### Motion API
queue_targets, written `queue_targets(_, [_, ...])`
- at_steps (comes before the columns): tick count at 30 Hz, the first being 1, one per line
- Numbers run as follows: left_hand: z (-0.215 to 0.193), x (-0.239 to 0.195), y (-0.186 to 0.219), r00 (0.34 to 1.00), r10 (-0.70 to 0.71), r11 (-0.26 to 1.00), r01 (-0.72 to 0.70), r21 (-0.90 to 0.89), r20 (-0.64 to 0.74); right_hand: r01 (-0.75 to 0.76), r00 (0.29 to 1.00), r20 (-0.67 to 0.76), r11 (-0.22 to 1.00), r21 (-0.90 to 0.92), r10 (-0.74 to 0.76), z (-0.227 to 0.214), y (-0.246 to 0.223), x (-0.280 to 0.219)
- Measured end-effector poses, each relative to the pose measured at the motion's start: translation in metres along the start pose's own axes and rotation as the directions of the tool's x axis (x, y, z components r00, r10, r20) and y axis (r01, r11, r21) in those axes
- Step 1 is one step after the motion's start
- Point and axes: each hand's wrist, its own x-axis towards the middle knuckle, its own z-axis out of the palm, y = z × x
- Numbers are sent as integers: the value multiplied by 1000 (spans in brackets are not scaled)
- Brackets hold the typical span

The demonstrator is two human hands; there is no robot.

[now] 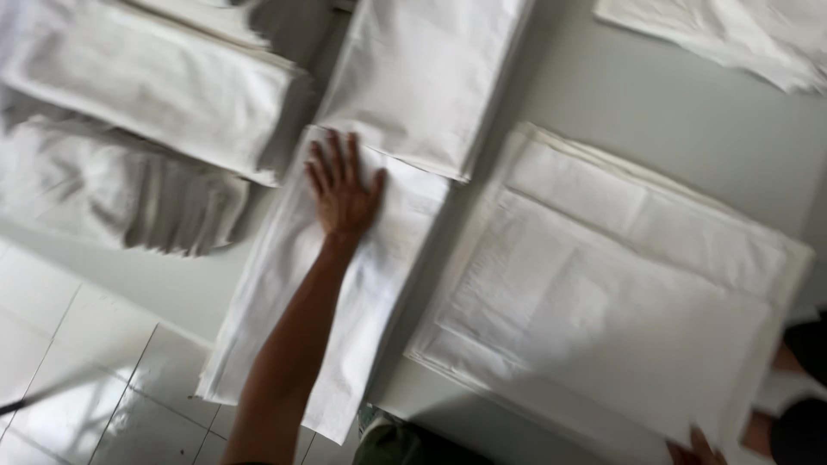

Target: The person folds white linens on a table by hand, aligning the edges and smoothing the fabric before stacking them onto existing piles.

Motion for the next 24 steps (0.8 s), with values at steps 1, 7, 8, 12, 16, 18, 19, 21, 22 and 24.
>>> queue_targets(1, [4,-1,3,999,-35,999,35,-27,20,21,1000,6,998,-62,-20,6,-7,-4])
queue_targets(7, [-58,-172,123,932,339,689,-338,-641,-128,-366,582,357,-158,917,730,-4,-75,0])
queue_targets(8, [-58,-199,139,924,363,662,-348,-664,-122,-352,558,340,-156,923,757,-26,-88,-16])
queue_targets(12, [-78,-258,174,463,-157,416,832,-367,872,-423,554,399,-166,891,731,-71,-140,-3])
queue_targets(16, [-99,-276,197,146,-117,-247,954,-171,982,-459,596,416,-133,878,687,-75,-141,-4])
queue_targets(18, [-71,-279,201,218,-196,-329,904,-274,956,-450,618,419,-138,882,664,-72,-127,-6])
queue_targets(19, [-58,-282,202,266,-286,-408,836,-368,921,-454,639,429,-137,880,639,-70,-120,-4])
queue_targets(21, [-57,-264,208,269,-387,-399,814,-423,882,-480,661,452,-125,868,599,-71,-107,5])
queue_targets(22, [-58,-256,206,263,-478,-377,800,-466,838,-505,672,475,-117,855,568,-69,-104,7])
queue_targets(24, [-43,-251,199,316,-509,-333,785,-522,801,-516,689,474,-88,852,548,-62,-88,11])
